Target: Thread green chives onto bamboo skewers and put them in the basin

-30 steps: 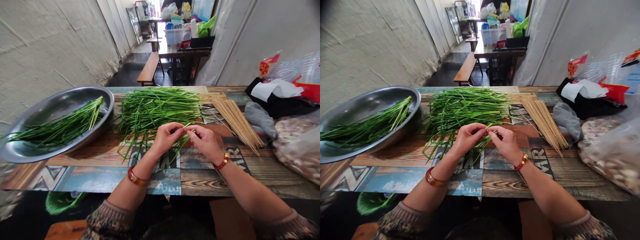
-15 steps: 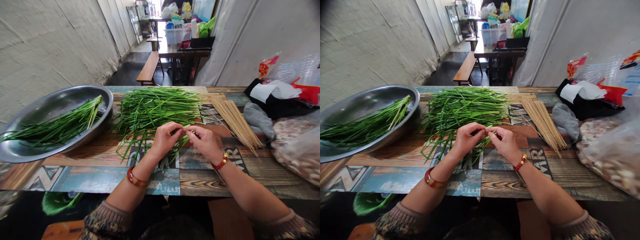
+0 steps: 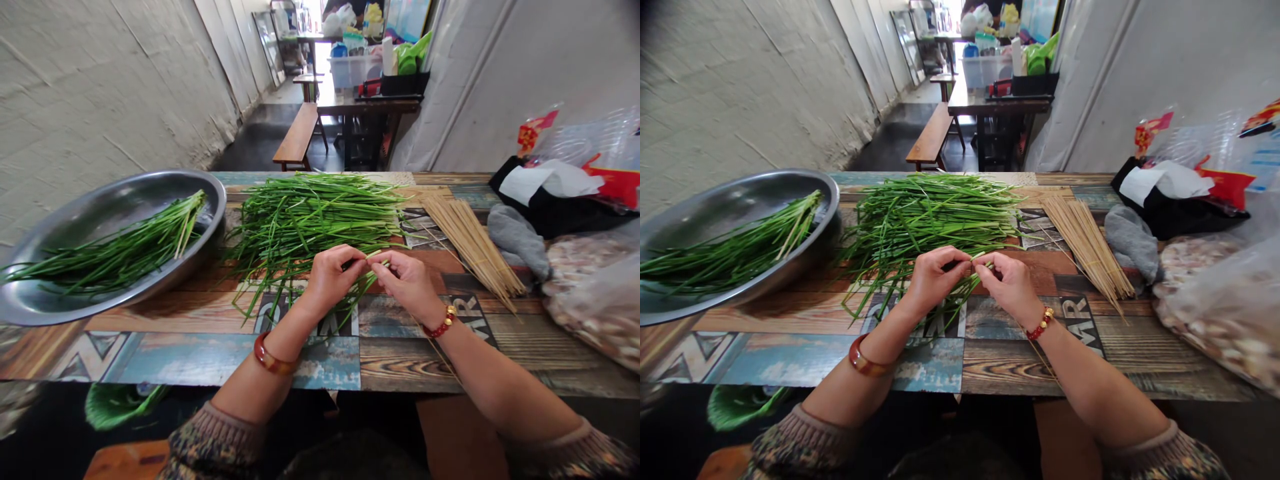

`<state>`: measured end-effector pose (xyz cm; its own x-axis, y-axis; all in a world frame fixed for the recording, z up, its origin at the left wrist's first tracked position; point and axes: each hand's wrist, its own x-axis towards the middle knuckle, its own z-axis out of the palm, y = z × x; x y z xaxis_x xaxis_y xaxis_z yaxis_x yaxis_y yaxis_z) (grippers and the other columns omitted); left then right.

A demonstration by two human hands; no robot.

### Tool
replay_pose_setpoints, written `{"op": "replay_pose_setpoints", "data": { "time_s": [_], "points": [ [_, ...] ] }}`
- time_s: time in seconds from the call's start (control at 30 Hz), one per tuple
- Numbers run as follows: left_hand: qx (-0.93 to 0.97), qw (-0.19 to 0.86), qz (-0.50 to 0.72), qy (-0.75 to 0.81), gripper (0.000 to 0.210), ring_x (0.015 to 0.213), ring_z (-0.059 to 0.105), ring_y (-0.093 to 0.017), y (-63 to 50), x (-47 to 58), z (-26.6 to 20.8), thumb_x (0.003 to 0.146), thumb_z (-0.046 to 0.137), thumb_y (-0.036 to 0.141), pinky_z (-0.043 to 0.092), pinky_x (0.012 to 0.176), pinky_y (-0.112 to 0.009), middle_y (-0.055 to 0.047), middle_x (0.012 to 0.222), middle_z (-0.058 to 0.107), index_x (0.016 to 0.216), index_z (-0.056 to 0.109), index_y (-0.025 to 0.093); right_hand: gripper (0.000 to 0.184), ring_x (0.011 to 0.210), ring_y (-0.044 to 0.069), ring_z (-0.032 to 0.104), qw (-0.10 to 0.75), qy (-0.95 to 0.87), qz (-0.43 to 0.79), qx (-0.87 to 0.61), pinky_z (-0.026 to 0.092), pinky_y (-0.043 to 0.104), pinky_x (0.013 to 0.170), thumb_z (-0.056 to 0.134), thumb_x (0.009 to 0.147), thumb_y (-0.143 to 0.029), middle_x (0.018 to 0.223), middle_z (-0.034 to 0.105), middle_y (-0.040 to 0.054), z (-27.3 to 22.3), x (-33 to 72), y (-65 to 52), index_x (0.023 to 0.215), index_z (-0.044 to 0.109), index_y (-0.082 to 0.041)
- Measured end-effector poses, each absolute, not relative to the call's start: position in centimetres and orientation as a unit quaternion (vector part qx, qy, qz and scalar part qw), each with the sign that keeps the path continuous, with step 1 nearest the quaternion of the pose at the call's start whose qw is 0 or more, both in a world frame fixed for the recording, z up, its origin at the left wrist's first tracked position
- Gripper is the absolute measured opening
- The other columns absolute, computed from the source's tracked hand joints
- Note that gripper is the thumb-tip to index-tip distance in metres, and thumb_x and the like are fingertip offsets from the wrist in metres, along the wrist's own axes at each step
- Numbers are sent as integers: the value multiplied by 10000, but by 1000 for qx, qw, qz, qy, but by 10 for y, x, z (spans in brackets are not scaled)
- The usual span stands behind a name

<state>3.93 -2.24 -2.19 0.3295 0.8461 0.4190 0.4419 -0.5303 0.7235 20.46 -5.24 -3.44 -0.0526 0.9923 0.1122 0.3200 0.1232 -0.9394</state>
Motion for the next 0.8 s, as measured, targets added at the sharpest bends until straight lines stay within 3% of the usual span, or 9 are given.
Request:
{"op": "replay_pose_setpoints", "data": {
  "time_s": [0.13, 0.33, 0.67, 0.8],
  "points": [
    [775, 258, 397, 418, 101, 655, 596, -115, -23, 39, -20, 812, 619, 211, 421, 639, -221, -9, 725, 693, 752, 694, 182, 231, 408, 92, 481, 444, -600, 408, -525, 362, 219, 397, 583, 835, -380, 548, 537, -47, -37, 205, -52, 954, 584, -182],
    [780, 263, 390, 414, 104, 648, 595, -115, -23, 40, -19, 811, 614, 193, 415, 632, -223, -12, 714, 688, 738, 687, 175, 402, 433, 89, 483, 455, -614, 389, -515, 391, 220, 440, 578, 852, -351, 580, 520, -78, -37, 204, -52, 1219, 469, -227],
    [811, 204, 358, 414, 153, 673, 583, -122, -25, 42, -26, 844, 546, 191, 398, 626, -227, -28, 737, 661, 754, 666, 164, 187, 443, 88, 500, 473, -612, 375, -511, 381, 211, 437, 574, 853, -342, 566, 533, -69, -46, 202, -49, 973, 517, -210],
    [805, 271, 351, 395, 151, 696, 587, -126, -24, 41, -22, 836, 540, 180, 412, 652, -228, -32, 745, 663, 760, 667, 148, 205, 414, 84, 491, 478, -599, 392, -509, 368, 209, 413, 583, 846, -384, 558, 534, -69, -47, 203, -47, 914, 498, -210]
  ]
}}
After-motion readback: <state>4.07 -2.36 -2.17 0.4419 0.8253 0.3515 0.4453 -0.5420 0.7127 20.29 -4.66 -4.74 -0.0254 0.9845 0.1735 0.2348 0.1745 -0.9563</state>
